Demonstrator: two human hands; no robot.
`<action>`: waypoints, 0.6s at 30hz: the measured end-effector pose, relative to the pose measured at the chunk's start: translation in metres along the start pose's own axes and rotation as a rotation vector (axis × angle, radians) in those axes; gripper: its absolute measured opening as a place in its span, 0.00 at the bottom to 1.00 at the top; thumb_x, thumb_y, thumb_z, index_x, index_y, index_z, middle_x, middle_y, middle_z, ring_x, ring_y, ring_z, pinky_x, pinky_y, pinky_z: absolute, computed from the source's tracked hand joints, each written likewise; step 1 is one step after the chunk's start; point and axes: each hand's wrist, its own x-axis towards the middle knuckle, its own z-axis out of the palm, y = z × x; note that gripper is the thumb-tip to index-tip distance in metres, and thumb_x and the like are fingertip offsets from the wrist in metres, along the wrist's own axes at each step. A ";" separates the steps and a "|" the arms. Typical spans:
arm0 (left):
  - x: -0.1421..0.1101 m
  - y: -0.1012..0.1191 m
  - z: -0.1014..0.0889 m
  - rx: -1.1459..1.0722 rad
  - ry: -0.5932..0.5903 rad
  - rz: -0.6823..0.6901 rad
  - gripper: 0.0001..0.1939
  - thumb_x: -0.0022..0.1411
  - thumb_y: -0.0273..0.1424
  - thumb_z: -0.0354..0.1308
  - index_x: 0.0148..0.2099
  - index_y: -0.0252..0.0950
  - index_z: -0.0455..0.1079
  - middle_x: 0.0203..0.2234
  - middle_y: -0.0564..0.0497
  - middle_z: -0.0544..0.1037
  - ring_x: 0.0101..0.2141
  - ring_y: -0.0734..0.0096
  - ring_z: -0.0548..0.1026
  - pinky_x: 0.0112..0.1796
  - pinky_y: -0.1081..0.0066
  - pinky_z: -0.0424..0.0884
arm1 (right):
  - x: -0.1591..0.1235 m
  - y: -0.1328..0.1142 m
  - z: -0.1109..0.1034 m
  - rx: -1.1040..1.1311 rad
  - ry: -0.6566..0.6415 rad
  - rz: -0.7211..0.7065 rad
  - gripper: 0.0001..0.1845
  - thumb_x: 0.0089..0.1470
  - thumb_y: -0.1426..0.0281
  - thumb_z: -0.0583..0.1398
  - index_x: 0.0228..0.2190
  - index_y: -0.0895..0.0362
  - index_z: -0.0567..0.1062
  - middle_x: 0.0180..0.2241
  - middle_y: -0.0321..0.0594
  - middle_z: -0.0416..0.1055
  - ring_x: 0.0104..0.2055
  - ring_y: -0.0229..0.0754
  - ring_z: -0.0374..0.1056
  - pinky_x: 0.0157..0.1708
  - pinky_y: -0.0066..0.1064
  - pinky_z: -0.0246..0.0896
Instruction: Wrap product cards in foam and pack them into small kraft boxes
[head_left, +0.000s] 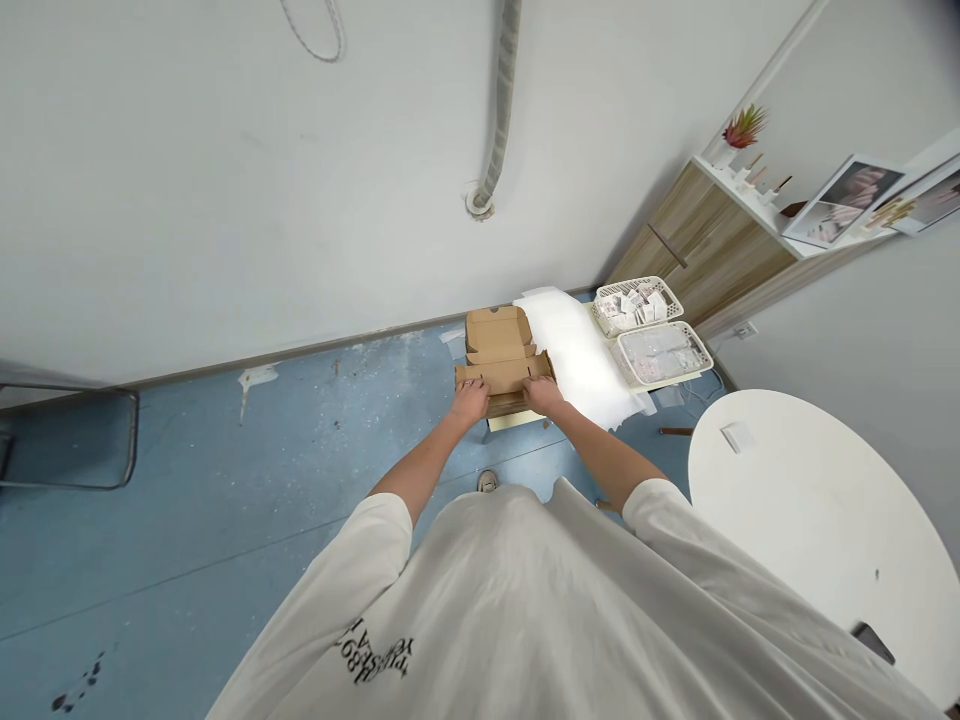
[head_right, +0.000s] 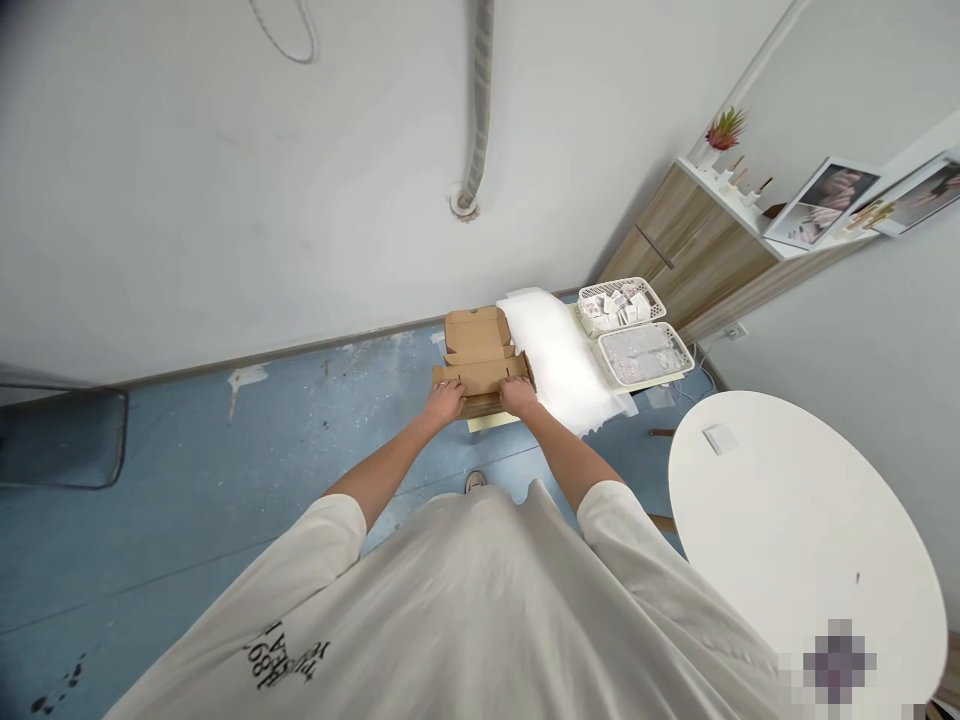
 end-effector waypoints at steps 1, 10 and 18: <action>-0.002 0.001 0.001 0.009 0.013 -0.005 0.18 0.70 0.29 0.47 0.54 0.38 0.76 0.58 0.41 0.72 0.58 0.52 0.67 0.58 0.54 0.60 | -0.001 -0.002 0.001 -0.001 0.008 -0.007 0.16 0.61 0.70 0.57 0.48 0.57 0.78 0.52 0.55 0.75 0.58 0.57 0.66 0.60 0.47 0.52; -0.022 0.014 -0.026 0.043 0.130 0.150 0.23 0.71 0.27 0.42 0.59 0.46 0.72 0.59 0.45 0.71 0.60 0.55 0.65 0.65 0.50 0.50 | -0.014 -0.003 -0.003 -0.031 0.138 -0.046 0.27 0.61 0.73 0.54 0.61 0.59 0.68 0.62 0.57 0.65 0.64 0.60 0.57 0.63 0.49 0.45; -0.024 0.025 -0.071 0.044 0.223 0.191 0.29 0.69 0.26 0.44 0.69 0.47 0.61 0.64 0.45 0.67 0.64 0.53 0.62 0.67 0.45 0.47 | -0.012 -0.003 -0.031 0.013 0.257 -0.101 0.33 0.62 0.75 0.50 0.67 0.62 0.61 0.65 0.55 0.61 0.66 0.60 0.54 0.65 0.47 0.42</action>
